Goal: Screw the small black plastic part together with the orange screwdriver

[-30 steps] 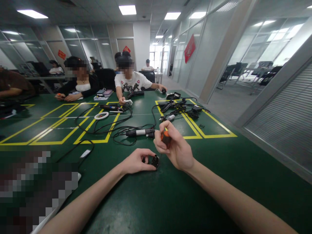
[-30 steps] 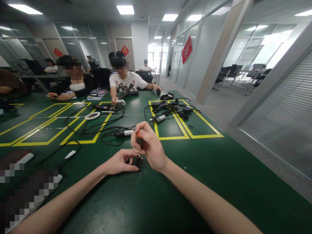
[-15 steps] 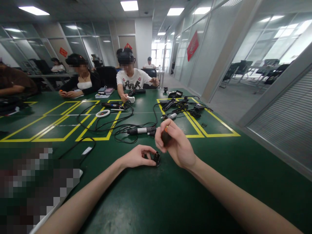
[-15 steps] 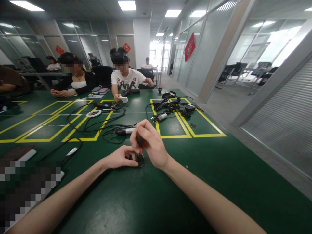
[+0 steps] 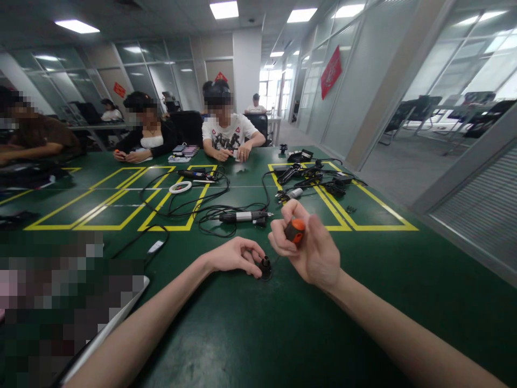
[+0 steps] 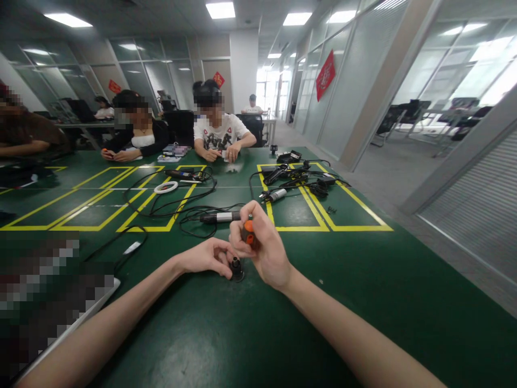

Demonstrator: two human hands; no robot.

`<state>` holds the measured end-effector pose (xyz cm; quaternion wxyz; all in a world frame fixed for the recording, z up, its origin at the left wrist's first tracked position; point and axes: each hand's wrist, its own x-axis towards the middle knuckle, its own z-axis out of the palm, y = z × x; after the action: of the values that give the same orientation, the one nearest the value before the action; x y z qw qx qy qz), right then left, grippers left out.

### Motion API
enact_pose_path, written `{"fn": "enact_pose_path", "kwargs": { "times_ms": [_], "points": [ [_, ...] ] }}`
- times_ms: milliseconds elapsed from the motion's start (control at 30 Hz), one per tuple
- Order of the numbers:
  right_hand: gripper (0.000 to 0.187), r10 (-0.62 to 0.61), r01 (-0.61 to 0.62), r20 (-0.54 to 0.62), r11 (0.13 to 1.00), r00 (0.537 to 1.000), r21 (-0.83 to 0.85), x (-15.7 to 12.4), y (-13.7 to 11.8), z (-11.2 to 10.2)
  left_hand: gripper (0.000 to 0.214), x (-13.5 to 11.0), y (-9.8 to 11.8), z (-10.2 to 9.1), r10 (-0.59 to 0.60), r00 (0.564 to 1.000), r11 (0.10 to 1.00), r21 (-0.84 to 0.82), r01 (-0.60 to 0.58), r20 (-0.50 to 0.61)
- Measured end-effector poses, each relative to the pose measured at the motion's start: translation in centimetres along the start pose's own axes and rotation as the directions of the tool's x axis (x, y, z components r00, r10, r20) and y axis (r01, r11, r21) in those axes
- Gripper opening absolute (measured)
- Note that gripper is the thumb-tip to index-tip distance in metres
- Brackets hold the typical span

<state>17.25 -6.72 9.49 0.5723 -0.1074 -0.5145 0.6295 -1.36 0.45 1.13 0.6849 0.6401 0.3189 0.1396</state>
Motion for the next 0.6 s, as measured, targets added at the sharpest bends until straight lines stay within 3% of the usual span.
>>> {"fn": "enact_pose_path", "kwargs": {
  "times_ms": [100,200,333,433,600],
  "points": [
    [0.032,-0.032,0.027,-0.075,0.997,0.997,-0.074,0.09,0.3,-0.15,0.062,0.18,-0.04,-0.16,0.018,0.999,0.999,-0.027,-0.017,0.028],
    [0.037,-0.032,0.019,-0.102,0.992,0.994,-0.125,0.25,0.55,-0.13,0.06,0.43,-0.28,-0.42,0.029,0.998,0.998,-0.058,-0.026,0.047],
    [0.042,0.028,-0.035,-0.088,0.996,0.996,-0.079,0.2,0.5,0.14,0.053,0.58,-0.54,-0.5,0.058,0.998,0.997,-0.058,-0.056,0.039],
    [0.036,0.007,-0.01,-0.079,1.0,0.997,-0.028,0.08,0.36,0.25,0.04,0.6,-0.62,-0.15,0.087,0.996,0.996,-0.011,-0.087,0.02],
    [0.027,-0.017,0.008,-0.114,0.997,0.993,-0.077,0.22,0.45,0.09,0.034,0.38,-0.54,0.21,0.151,0.989,0.989,0.001,-0.151,-0.006]
  ]
}}
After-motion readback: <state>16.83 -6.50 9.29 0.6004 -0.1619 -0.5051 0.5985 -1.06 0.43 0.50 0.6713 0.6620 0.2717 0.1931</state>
